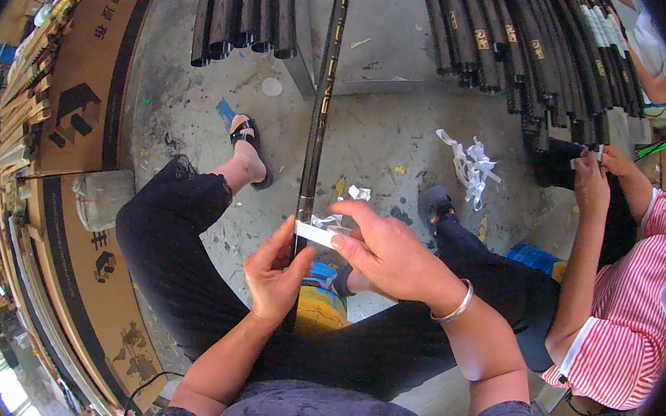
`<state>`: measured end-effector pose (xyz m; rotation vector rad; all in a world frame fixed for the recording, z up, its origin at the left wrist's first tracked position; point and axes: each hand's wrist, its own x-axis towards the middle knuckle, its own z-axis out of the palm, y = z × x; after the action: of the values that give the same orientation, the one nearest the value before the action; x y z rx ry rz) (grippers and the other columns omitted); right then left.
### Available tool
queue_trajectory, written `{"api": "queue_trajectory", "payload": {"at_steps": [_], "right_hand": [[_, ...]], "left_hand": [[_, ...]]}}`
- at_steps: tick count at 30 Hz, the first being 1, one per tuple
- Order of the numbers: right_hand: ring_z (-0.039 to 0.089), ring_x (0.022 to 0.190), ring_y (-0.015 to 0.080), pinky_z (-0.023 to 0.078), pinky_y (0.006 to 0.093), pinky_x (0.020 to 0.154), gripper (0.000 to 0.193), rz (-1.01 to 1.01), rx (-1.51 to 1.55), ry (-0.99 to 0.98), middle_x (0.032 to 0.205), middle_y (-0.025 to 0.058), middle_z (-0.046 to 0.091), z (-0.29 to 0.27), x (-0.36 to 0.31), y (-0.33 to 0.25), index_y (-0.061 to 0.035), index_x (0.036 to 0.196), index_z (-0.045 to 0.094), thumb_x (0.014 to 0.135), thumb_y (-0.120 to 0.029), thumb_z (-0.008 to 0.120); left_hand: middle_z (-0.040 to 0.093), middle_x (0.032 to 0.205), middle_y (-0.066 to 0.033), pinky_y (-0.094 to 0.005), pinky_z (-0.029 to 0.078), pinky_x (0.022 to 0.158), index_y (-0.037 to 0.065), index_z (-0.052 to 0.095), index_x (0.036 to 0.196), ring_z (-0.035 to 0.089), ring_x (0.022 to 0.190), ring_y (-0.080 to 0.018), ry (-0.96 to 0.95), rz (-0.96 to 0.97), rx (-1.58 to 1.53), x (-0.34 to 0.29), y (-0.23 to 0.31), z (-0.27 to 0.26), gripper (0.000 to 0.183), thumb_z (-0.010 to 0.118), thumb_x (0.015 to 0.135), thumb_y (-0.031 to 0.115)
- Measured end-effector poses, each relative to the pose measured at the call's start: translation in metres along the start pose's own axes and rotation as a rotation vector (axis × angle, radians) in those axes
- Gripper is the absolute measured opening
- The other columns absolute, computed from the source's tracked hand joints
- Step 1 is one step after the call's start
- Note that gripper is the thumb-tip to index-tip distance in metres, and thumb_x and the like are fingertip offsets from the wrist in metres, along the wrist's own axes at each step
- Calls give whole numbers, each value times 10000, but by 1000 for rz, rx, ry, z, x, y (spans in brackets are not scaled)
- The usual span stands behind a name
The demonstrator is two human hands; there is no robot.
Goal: The person applies white adhesive tape to the joints and sections of long black poles, smoothing the tape by hand.
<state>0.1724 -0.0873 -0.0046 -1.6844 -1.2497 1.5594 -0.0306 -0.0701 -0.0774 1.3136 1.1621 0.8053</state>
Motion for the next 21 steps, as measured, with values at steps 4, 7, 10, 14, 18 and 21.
{"api": "queue_trajectory", "payload": {"at_steps": [4, 7, 10, 14, 18, 21], "right_hand": [[657, 729, 339, 484, 397, 644, 391, 5, 1, 0, 779, 187, 653, 0, 1, 0, -10, 1255, 459, 934, -204, 569], [662, 741, 340, 485, 403, 650, 390, 5, 3, 8, 794, 196, 659, 1, 1, 1, -9, 1253, 460, 932, -205, 569], [666, 756, 346, 487, 410, 657, 387, 13, 5, 0, 807, 202, 664, 0, 1, 1, -10, 1248, 462, 932, -206, 568], [664, 762, 360, 487, 415, 662, 383, 8, 2, 2, 807, 205, 666, 0, 2, 1, -11, 1243, 463, 933, -212, 565], [660, 759, 371, 484, 420, 658, 387, -9, 0, 4, 804, 208, 664, -1, 3, 2, -10, 1242, 463, 933, -219, 566], [659, 754, 368, 483, 418, 653, 390, -9, 2, 6, 795, 207, 661, 0, 3, 3, -10, 1241, 465, 931, -223, 570]], "left_hand": [[678, 969, -122, -253, 549, 636, -22, 524, 1241, 653, 747, -133, -27, -189, -124, 0, 16, -1, 477, 723, 808, -29], [667, 959, -130, -262, 561, 629, -45, 488, 1173, 659, 722, -149, -40, -207, -175, 0, 15, -1, 393, 683, 832, -42], [663, 959, -135, -284, 573, 642, -55, 490, 1131, 667, 727, -165, -60, -248, -207, 1, 16, -1, 324, 662, 859, -16], [657, 953, -138, -299, 579, 659, -56, 491, 1143, 670, 727, -174, -96, -293, -262, 2, 18, -3, 313, 649, 884, 22], [674, 883, -147, -297, 561, 650, -62, 512, 1137, 667, 714, -171, -102, -355, -248, 3, 27, -5, 305, 649, 890, 52], [668, 830, -140, -293, 550, 637, -58, 511, 1136, 664, 700, -169, -145, -376, -284, 4, 24, -9, 304, 646, 895, 70]]}}
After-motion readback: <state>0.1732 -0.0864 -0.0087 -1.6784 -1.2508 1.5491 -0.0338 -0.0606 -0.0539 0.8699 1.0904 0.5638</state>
